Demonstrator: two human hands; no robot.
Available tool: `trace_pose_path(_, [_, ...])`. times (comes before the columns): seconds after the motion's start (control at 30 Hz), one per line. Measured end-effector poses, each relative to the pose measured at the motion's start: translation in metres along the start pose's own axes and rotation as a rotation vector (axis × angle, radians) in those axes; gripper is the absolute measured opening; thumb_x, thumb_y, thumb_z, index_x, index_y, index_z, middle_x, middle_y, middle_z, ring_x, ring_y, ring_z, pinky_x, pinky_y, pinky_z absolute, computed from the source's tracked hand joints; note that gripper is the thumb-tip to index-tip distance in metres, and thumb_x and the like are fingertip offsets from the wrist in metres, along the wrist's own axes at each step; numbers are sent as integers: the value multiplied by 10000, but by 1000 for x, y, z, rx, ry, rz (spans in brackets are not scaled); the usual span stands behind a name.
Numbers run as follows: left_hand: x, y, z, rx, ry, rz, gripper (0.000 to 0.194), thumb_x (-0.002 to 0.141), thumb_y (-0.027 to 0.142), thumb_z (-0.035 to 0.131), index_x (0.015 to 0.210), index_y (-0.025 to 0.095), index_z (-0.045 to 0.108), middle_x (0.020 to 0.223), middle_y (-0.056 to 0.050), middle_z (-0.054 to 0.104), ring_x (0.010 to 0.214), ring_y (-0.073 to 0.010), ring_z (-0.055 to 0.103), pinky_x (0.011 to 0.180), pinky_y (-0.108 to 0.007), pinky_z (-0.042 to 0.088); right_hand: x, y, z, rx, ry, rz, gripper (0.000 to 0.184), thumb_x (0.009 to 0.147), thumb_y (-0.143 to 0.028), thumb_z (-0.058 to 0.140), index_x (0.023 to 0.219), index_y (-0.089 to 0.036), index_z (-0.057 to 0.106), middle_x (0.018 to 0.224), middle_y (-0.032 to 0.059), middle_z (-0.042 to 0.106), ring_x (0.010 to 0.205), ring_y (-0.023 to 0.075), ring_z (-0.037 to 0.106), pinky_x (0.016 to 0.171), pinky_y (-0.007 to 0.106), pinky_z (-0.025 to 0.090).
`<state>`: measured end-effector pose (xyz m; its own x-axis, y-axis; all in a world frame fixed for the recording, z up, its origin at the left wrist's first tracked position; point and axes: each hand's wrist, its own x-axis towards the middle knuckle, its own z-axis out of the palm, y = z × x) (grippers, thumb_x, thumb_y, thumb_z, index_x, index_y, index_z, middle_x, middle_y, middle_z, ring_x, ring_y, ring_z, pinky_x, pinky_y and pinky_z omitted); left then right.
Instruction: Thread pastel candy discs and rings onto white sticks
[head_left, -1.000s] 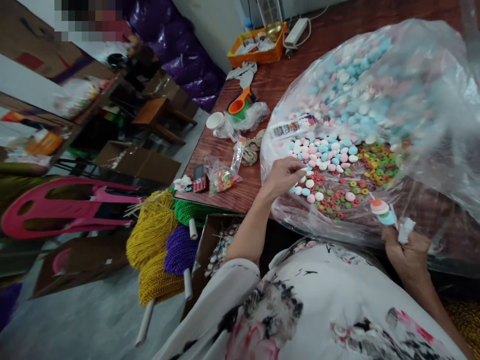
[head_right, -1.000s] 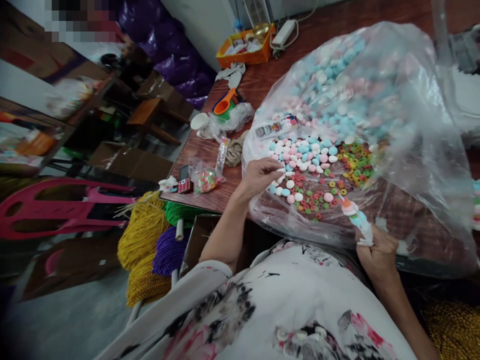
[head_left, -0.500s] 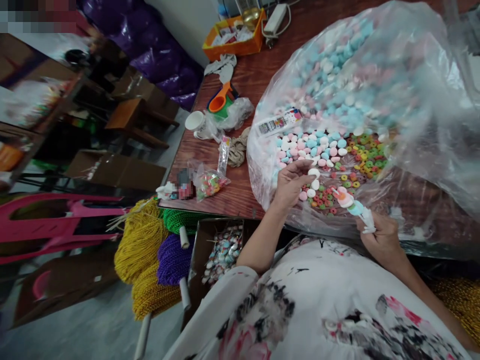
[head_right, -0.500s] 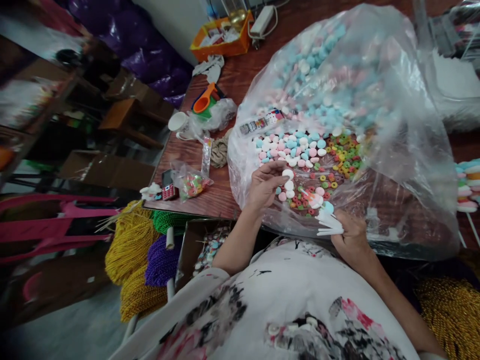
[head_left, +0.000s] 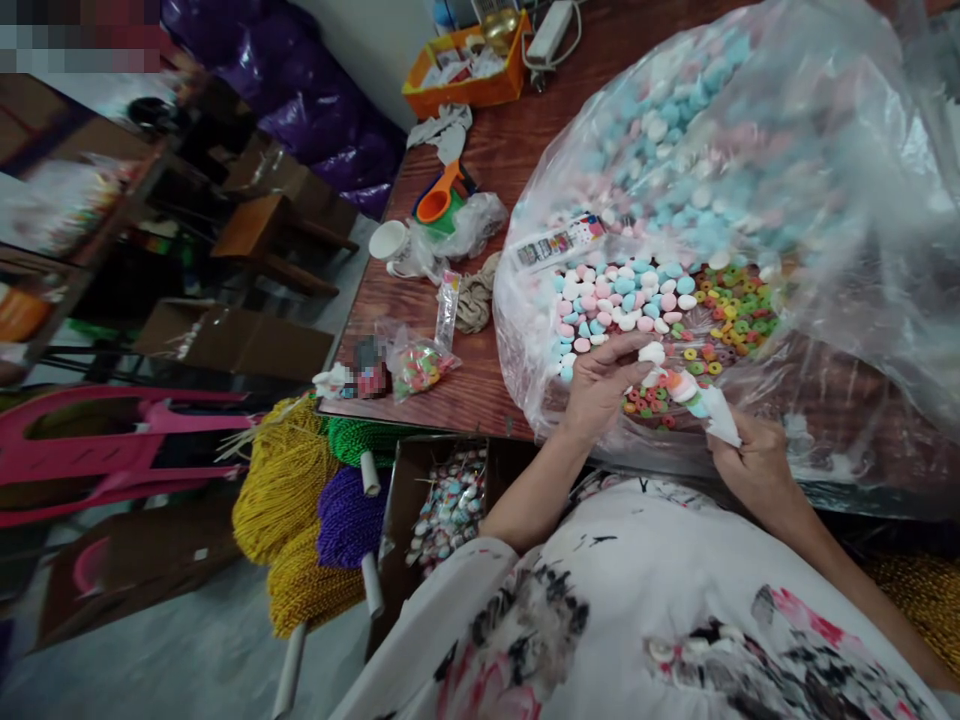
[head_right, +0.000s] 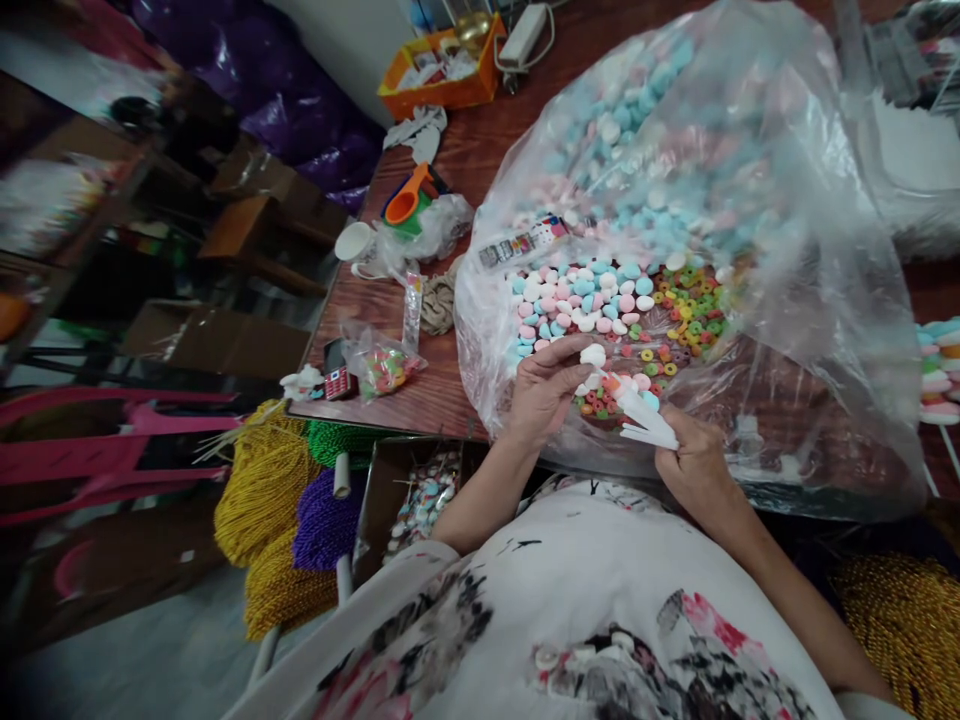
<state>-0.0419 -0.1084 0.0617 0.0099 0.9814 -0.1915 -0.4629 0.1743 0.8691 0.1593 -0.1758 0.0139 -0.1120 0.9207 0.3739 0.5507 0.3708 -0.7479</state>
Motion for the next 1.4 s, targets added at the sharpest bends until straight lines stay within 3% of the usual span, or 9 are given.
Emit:
trace_pose_path(0.23, [2,-14,-7,131,-26,230,292,695,290,907,974,269,823,1092,-23,778,1040,-181,710,953,-311,560,-5,5,1,-28,-27,12,205,750,-101,525,801,-218,685,565,-39,590,474,131,528,515,238,404])
trace_pose_path(0.37, [5,-15,-12,355,-117,531,233,809,247,830,1041,263,807,1107,-44,786,1078,-183,727,980,-331,583,-4,2,-1,-47,-34,14,177,788,-109,538,783,-211,682,587,-28,619,494,131,560,530,239,415])
trace_pose_path(0.53, [4,-16,-14,646,-174,921,319,897,85,694,1172,236,753,1158,-73,784,1092,-158,743,975,-311,610,-6,-8,3,100,-5,103,244,870,-160,595,632,-208,574,507,-45,508,449,100,460,497,239,361])
trace_pose_path(0.67, [0,-16,-12,747,-132,1015,324,911,60,657,1182,217,738,1142,-82,789,1059,-146,757,938,-279,628,-9,-20,12,274,23,266,360,945,-261,586,596,-203,521,503,-41,481,460,93,428,486,241,337])
trace_pose_path(0.8, [1,-16,-10,820,-103,1071,311,920,65,634,1177,207,736,1139,-89,790,1049,-150,760,933,-282,633,-7,-32,20,377,6,285,406,989,-303,546,599,-198,509,516,-37,483,477,88,431,506,238,350])
trace_pose_path(1.03, [1,-18,-12,707,-84,966,293,924,110,652,1171,236,746,1116,-68,790,1046,-162,750,948,-314,622,6,-25,22,327,14,306,307,939,-345,602,670,-199,588,512,-38,480,475,100,423,481,243,358])
trace_pose_path(1.13, [0,-18,-13,530,-146,755,365,897,211,730,1257,266,715,1188,-66,760,1092,-188,727,976,-346,603,5,-18,21,275,3,286,334,925,-308,594,613,-198,548,504,-40,473,458,93,416,464,237,335])
trace_pose_path(1.27, [1,-19,-12,384,-111,431,343,962,395,652,1275,268,713,1205,-59,732,1076,-176,716,977,-327,584,0,-15,22,247,19,282,369,916,-276,584,567,-202,492,505,-38,462,457,92,416,457,234,320])
trace_pose_path(1.4, [1,-22,-9,500,-138,454,297,1010,372,572,1208,235,748,1191,-68,750,1103,-176,714,998,-322,572,-1,-17,22,267,20,266,366,920,-274,581,573,-204,488,509,-37,473,461,90,418,461,226,335])
